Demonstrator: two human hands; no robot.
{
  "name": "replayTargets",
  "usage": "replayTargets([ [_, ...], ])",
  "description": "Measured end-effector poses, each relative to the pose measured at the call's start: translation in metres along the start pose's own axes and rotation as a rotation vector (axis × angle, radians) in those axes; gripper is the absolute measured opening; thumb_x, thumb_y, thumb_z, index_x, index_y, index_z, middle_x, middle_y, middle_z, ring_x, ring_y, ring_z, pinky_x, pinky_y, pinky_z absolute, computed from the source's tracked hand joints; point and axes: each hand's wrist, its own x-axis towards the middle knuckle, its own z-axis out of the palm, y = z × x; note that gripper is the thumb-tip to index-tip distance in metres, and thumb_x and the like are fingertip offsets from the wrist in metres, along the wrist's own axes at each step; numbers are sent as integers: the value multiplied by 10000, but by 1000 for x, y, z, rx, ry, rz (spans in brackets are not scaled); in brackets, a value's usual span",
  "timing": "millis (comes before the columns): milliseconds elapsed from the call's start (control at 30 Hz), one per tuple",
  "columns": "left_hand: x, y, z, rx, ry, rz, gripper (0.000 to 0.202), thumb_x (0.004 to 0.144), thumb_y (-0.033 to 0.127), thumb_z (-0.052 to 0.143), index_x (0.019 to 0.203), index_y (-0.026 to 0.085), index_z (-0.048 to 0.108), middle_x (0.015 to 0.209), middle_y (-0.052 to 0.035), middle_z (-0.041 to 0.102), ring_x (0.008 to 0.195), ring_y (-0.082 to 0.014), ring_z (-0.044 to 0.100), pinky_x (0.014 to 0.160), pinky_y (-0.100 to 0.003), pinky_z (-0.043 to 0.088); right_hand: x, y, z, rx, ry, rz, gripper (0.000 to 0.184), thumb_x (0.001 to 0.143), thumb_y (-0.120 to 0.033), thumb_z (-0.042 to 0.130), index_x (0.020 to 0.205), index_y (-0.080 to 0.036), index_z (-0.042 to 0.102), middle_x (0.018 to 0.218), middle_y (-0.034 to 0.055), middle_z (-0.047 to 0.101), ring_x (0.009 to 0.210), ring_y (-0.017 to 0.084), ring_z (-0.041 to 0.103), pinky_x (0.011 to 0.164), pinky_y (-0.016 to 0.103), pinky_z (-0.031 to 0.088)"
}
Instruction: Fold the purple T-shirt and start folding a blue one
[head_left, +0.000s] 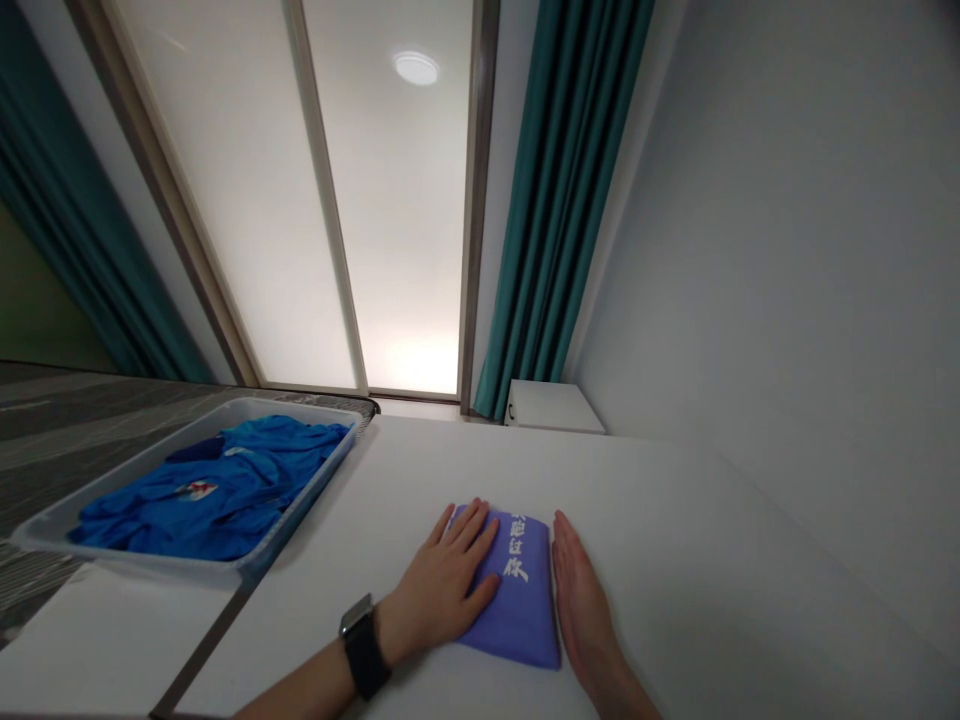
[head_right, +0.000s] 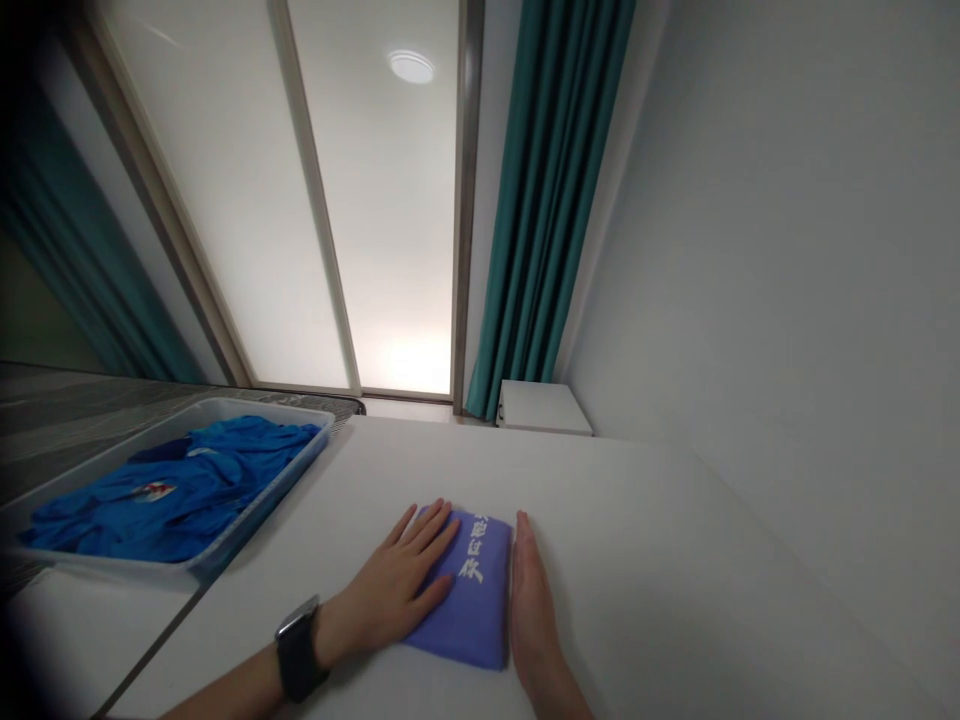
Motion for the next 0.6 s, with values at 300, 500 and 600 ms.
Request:
replayTargets([
  [300, 29, 24, 12, -42, -52, 117, 694, 957, 513, 442, 1534, 174, 256, 1596, -110, 235, 1482, -254, 186, 1211, -475, 155, 16, 22, -7, -276, -16, -112, 803, 917, -724, 223, 1531, -211, 277, 1589, 34, 252, 1471, 196, 181, 1216, 412, 113],
  [500, 26, 20, 16, -54, -51, 83, 740, 940, 564, 451, 1542, 194, 231, 1598, -107, 230, 1484, -274, 172, 1211, -504, 114, 16, 40, -20, -539, -100, -219, 755, 952, -663, 182, 1508, -178, 345, 1551, 82, 348, 1453, 203, 252, 1223, 423, 24],
  [600, 26, 19, 17, -53, -47, 94, 748, 942, 579, 436, 1551, 215, 200, 1596, -101, 244, 1481, -273, 184, 1209, -510, 105, 13, 47, -15, -528, -133, -279, 824, 916, -723, 216, 1496, -158, 367, 1560, 92, 318, 1446, 226, 272, 1223, 419, 64],
])
